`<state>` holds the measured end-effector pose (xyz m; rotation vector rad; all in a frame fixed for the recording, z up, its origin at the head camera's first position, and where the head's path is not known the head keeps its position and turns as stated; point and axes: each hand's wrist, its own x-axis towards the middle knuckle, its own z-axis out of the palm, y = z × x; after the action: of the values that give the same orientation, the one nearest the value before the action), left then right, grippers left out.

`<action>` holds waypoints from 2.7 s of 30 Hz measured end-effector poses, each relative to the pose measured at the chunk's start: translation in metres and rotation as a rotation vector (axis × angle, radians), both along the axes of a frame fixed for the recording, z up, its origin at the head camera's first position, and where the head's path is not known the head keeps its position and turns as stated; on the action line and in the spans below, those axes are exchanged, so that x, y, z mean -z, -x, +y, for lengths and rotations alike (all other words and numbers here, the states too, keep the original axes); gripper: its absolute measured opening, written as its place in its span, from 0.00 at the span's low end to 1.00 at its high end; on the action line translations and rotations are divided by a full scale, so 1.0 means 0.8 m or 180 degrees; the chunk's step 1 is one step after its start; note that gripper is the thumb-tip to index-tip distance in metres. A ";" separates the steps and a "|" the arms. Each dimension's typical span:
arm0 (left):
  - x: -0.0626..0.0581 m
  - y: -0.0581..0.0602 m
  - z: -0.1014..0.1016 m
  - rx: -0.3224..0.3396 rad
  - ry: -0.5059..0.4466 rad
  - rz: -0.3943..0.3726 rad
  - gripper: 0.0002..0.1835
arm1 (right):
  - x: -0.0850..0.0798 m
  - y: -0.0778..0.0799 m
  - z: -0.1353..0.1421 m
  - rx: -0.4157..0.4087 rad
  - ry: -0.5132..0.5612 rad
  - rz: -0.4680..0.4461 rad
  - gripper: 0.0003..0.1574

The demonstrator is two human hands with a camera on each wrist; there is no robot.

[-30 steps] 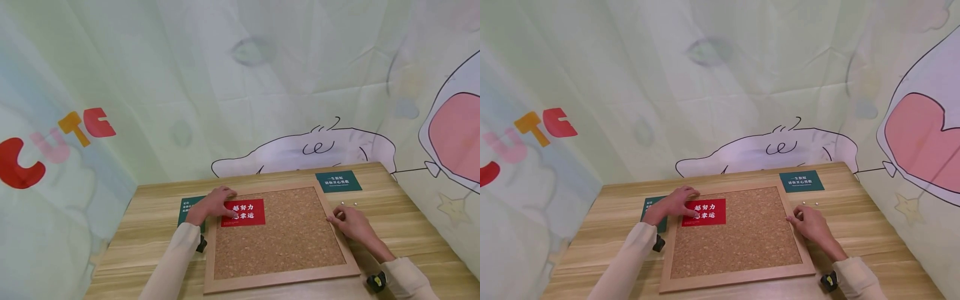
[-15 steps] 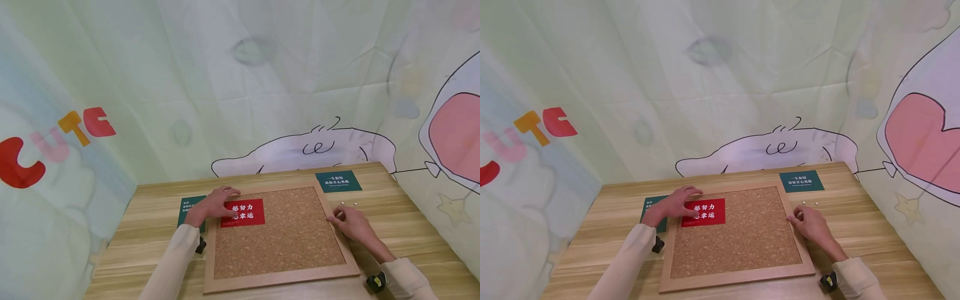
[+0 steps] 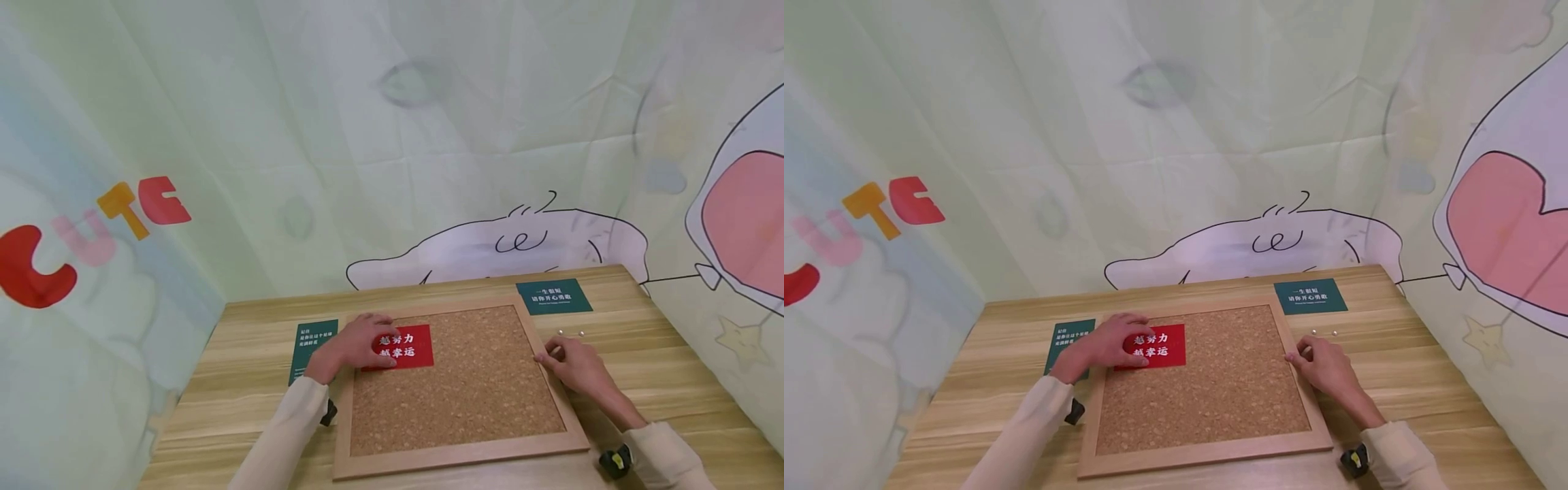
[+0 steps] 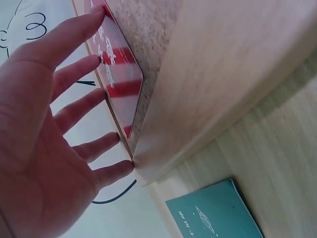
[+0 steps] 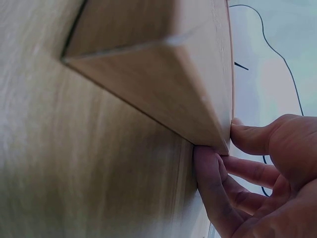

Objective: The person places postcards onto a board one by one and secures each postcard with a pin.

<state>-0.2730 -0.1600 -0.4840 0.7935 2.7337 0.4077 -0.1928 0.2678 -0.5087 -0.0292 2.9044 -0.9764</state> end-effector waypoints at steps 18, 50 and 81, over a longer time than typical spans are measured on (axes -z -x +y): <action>0.003 -0.001 0.000 -0.0039 0.0032 0.0078 0.38 | -0.007 0.002 -0.004 -0.0027 -0.0089 -0.0056 0.16; -0.006 -0.005 0.005 -0.0484 0.0087 -0.0116 0.50 | -0.035 0.062 0.100 -0.0759 -0.0621 0.0169 0.20; -0.005 -0.005 0.007 -0.0486 0.0088 -0.0123 0.49 | -0.006 0.069 0.098 -0.0866 -0.0677 0.0519 0.06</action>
<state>-0.2688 -0.1542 -0.4802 0.5660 2.7668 0.4109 -0.2482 0.3461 -0.5037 -0.4984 3.0228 -0.6468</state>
